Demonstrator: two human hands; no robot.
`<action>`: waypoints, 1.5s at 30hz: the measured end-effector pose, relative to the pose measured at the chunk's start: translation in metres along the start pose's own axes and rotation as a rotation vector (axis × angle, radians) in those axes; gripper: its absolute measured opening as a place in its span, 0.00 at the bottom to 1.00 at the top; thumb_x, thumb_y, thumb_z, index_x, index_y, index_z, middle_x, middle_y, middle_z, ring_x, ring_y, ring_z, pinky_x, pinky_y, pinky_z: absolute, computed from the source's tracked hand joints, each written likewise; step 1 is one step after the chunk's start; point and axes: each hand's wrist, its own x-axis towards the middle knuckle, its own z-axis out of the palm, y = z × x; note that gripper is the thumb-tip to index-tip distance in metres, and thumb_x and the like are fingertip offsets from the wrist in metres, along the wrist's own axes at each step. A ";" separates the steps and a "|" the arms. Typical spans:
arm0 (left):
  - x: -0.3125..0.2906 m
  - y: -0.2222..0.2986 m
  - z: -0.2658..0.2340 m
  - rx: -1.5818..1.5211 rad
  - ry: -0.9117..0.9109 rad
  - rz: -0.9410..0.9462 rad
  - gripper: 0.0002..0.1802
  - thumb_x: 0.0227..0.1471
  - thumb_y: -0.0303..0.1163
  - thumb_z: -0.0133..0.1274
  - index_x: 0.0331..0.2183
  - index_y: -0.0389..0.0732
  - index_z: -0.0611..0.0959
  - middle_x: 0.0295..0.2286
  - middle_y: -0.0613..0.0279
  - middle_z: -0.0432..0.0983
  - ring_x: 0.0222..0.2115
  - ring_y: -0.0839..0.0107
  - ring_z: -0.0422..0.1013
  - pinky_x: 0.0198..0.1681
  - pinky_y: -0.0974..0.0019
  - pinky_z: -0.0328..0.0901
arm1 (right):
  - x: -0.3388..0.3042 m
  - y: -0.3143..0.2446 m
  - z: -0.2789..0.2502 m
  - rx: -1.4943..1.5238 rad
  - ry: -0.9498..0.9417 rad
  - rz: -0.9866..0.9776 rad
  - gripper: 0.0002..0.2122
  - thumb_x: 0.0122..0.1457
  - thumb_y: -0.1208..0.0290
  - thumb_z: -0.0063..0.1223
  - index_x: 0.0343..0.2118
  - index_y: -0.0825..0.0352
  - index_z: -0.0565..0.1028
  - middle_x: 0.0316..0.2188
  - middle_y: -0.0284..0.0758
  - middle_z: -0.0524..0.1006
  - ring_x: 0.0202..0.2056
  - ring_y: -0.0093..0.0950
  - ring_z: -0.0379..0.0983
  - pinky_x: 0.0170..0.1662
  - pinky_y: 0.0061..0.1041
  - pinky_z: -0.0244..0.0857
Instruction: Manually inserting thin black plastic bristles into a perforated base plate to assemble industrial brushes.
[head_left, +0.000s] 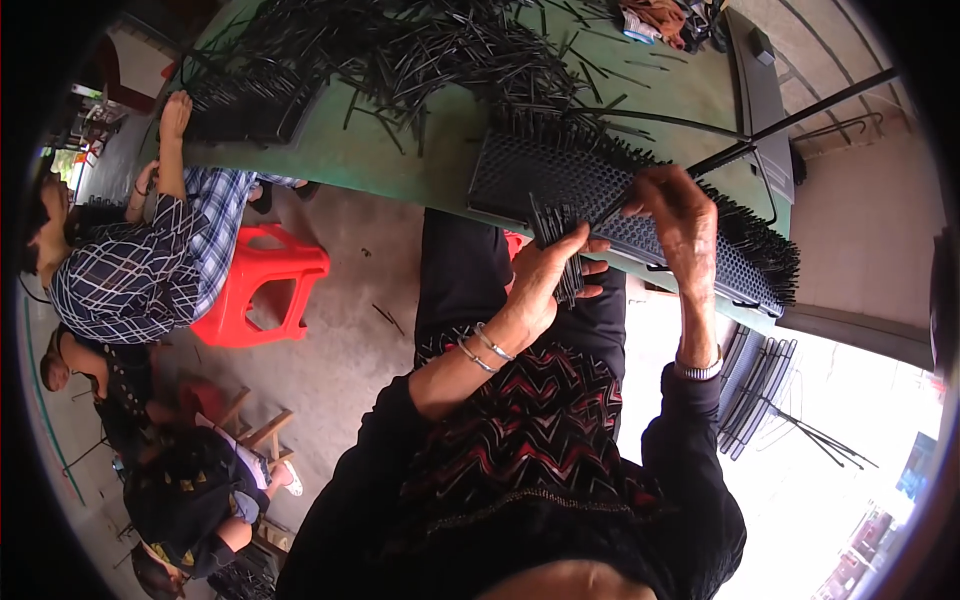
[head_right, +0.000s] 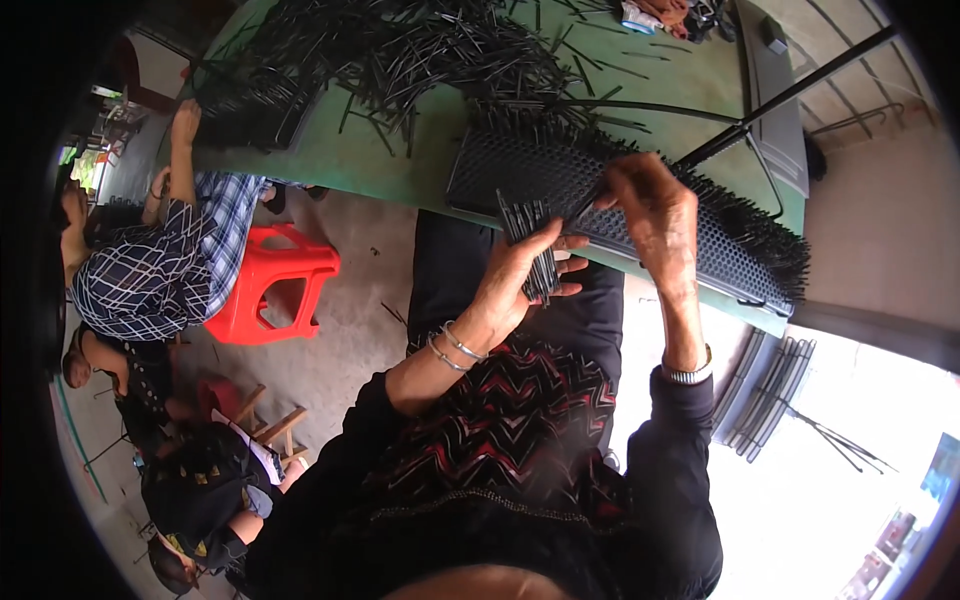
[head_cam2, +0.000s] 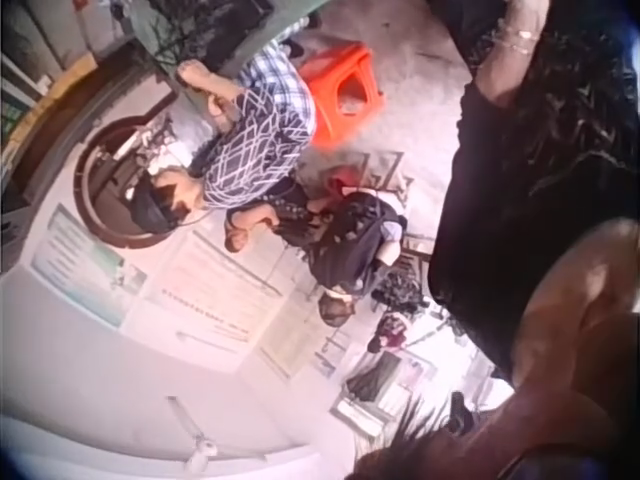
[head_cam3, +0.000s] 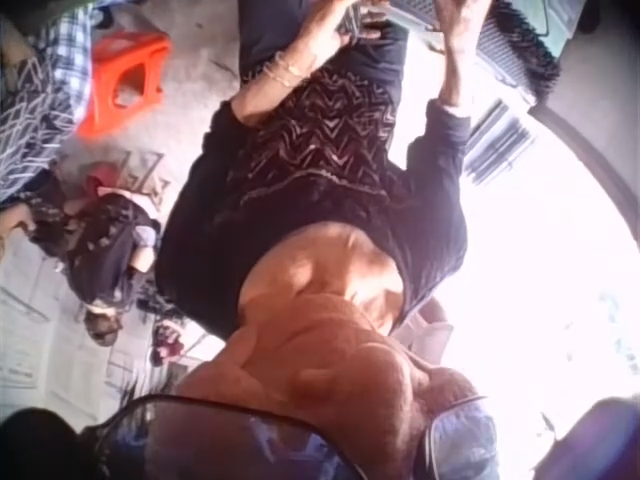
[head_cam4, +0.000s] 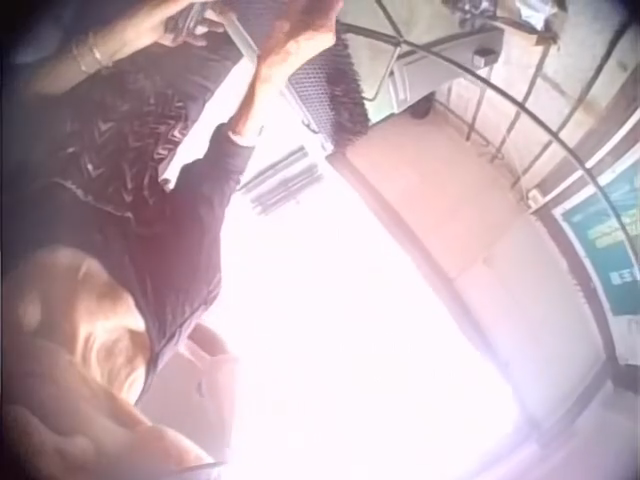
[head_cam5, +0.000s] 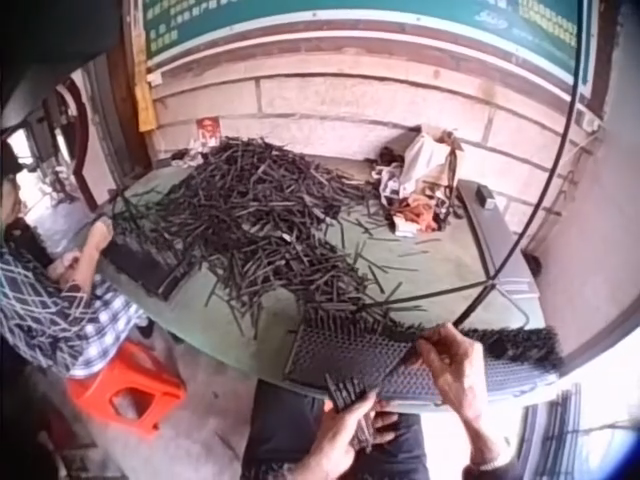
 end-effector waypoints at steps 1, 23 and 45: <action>0.001 0.001 -0.001 -0.052 0.005 -0.042 0.17 0.51 0.45 0.58 0.39 0.45 0.79 0.32 0.60 0.80 0.31 0.70 0.77 0.28 0.65 0.72 | 0.003 -0.006 0.001 -0.065 0.123 -0.106 0.06 0.60 0.77 0.50 0.37 0.74 0.74 0.27 0.35 0.78 0.29 0.20 0.75 0.36 0.19 0.69; 0.008 -0.006 -0.011 -0.081 -0.096 -0.087 0.13 0.57 0.40 0.52 0.40 0.44 0.78 0.32 0.56 0.79 0.25 0.74 0.73 0.26 0.68 0.70 | 0.052 0.022 0.021 -0.595 0.346 -0.440 0.04 0.58 0.77 0.52 0.37 0.66 0.74 0.19 0.34 0.77 0.23 0.26 0.76 0.29 0.23 0.67; 0.005 0.002 -0.011 -0.037 0.003 -0.003 0.12 0.52 0.39 0.58 0.34 0.42 0.81 0.23 0.65 0.76 0.23 0.74 0.73 0.23 0.70 0.68 | 0.034 0.000 0.017 -0.340 0.005 -0.095 0.11 0.58 0.69 0.55 0.40 0.72 0.78 0.22 0.30 0.73 0.25 0.16 0.67 0.29 0.18 0.64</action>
